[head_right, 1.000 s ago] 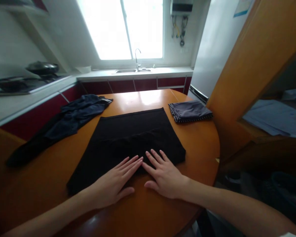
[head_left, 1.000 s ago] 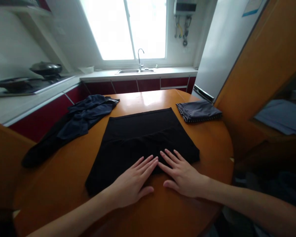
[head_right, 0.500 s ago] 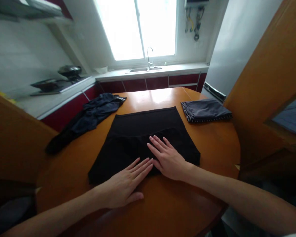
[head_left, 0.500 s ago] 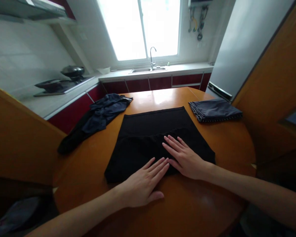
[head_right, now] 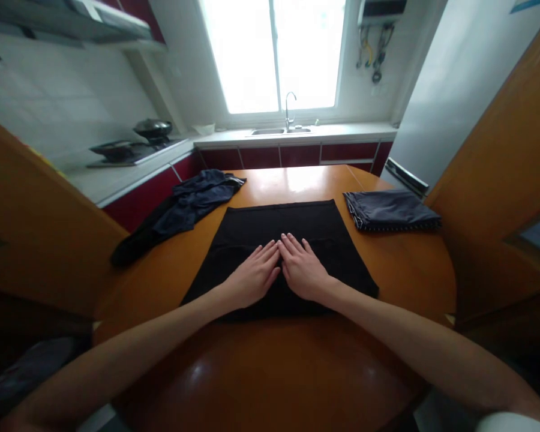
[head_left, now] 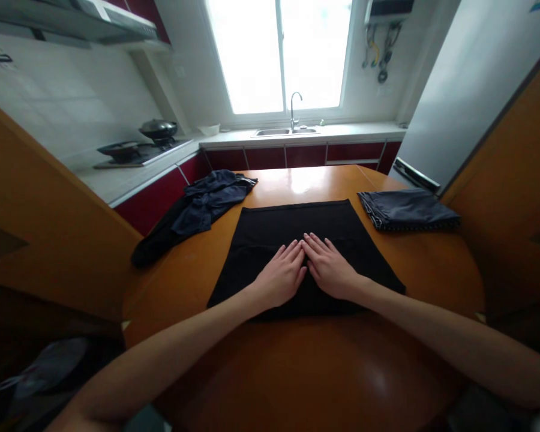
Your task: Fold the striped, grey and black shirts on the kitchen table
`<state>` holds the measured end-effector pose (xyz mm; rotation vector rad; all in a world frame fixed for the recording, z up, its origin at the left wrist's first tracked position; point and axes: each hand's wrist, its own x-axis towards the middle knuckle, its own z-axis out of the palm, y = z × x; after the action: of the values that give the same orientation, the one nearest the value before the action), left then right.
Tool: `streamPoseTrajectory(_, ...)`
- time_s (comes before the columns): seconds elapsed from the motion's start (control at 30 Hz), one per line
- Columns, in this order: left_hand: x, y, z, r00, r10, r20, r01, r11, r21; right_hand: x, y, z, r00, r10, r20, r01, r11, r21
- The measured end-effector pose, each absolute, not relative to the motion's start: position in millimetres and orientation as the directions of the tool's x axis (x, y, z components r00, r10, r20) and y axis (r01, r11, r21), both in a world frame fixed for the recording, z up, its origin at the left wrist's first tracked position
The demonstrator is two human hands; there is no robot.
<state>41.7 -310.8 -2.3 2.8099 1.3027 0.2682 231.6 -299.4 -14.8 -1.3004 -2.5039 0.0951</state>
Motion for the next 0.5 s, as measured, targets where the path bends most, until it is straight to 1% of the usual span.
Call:
streamPoseTrajectory(0.07, 43, -298, -21, 0.620, 0.773, 0.132, 0.776, -0.630, 0.044, 226, -290, -26, -0.532, 0.817, 0.223, 0.800, 0.571, -0.183)
streamPoseTrajectory(0.17, 39, -293, -40, 0.623, 0.766, 0.161, 0.773, -0.634, 0.024, 233, -284, -44, -0.475, 0.857, 0.200, 0.841, 0.509, -0.182)
streamPoseTrajectory(0.33, 28, -294, -42, 0.582, 0.797, 0.161, 0.798, -0.598, 0.073, 269, -276, -51, -0.285, 0.953, 0.108, 0.930, 0.302, -0.209)
streamPoseTrajectory(0.5, -12, -278, -43, 0.433, 0.895, 0.110, 0.886, -0.445, 0.134, 309, -266, -51, -0.201, 0.979, 0.039, 0.964, 0.205, -0.167)
